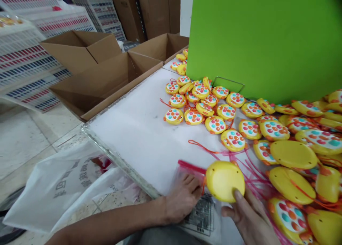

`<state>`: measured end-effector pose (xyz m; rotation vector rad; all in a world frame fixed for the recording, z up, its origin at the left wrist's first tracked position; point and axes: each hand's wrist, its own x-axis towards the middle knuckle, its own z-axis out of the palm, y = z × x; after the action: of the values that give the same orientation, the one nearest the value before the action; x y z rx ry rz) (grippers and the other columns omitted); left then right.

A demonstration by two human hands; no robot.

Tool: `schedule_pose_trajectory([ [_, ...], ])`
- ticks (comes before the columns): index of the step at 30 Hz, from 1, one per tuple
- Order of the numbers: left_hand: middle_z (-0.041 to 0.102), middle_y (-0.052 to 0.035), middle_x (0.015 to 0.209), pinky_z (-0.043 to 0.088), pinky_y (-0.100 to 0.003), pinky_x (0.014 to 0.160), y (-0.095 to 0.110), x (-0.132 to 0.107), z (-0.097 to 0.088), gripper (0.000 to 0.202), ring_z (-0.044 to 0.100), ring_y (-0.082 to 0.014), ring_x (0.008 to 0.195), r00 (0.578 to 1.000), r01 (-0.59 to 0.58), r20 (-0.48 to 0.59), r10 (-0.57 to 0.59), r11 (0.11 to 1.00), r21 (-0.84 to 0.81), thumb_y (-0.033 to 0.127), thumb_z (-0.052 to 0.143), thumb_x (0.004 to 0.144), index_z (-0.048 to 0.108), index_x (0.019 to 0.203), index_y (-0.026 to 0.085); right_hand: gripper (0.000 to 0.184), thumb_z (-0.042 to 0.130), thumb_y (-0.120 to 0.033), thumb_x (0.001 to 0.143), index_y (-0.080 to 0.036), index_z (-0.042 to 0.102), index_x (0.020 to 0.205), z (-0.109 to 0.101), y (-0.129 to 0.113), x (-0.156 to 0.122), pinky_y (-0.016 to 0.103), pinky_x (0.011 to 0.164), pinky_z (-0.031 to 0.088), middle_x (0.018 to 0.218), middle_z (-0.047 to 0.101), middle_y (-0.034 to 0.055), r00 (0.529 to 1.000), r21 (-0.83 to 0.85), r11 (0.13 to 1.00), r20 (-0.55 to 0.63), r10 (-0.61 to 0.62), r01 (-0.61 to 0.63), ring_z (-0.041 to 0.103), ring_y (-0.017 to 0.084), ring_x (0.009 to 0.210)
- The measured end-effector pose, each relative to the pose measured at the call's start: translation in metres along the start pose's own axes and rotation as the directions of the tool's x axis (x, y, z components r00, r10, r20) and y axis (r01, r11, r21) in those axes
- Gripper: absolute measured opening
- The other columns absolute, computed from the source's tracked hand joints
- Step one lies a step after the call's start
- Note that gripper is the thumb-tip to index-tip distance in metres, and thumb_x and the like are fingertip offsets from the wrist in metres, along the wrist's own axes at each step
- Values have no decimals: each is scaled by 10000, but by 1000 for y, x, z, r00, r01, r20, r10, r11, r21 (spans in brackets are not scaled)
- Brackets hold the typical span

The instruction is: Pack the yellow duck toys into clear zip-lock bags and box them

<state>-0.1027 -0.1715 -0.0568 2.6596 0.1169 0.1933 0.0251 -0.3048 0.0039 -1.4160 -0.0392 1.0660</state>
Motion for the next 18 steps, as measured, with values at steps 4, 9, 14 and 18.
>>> schedule_pose_trajectory([
  [4,613,-82,856,356,-370,894,10,-4,-14,168,515,-201,896,994,-106,-18,107,994,36,163,392,908,556,890,126,528,535,-479,810,-251,436,1275,11,17,8,261,532,504,831,673,27,965,-526,816,38,-259,240,599,156,555],
  [9,627,-41,773,382,-330,870,7,-14,-40,155,527,-164,812,975,-24,-221,-7,990,-138,160,427,898,562,821,150,469,432,-455,866,-216,474,1267,0,40,4,259,595,506,920,702,64,898,-744,551,148,-413,377,647,181,621],
  [14,648,-58,897,451,-272,703,-9,-12,-59,178,578,-172,800,844,399,-74,-531,715,-574,238,480,863,575,989,157,454,422,-427,880,-221,473,1281,-5,40,-2,258,597,520,897,711,49,850,-775,453,197,-488,440,676,193,666],
  [18,633,-30,722,429,-229,602,-10,0,-52,159,589,-152,679,824,477,156,-545,517,-711,198,437,845,573,789,138,406,343,-352,926,-230,442,1301,-3,29,1,228,721,523,1092,665,58,810,-810,266,373,-451,522,671,172,886],
])
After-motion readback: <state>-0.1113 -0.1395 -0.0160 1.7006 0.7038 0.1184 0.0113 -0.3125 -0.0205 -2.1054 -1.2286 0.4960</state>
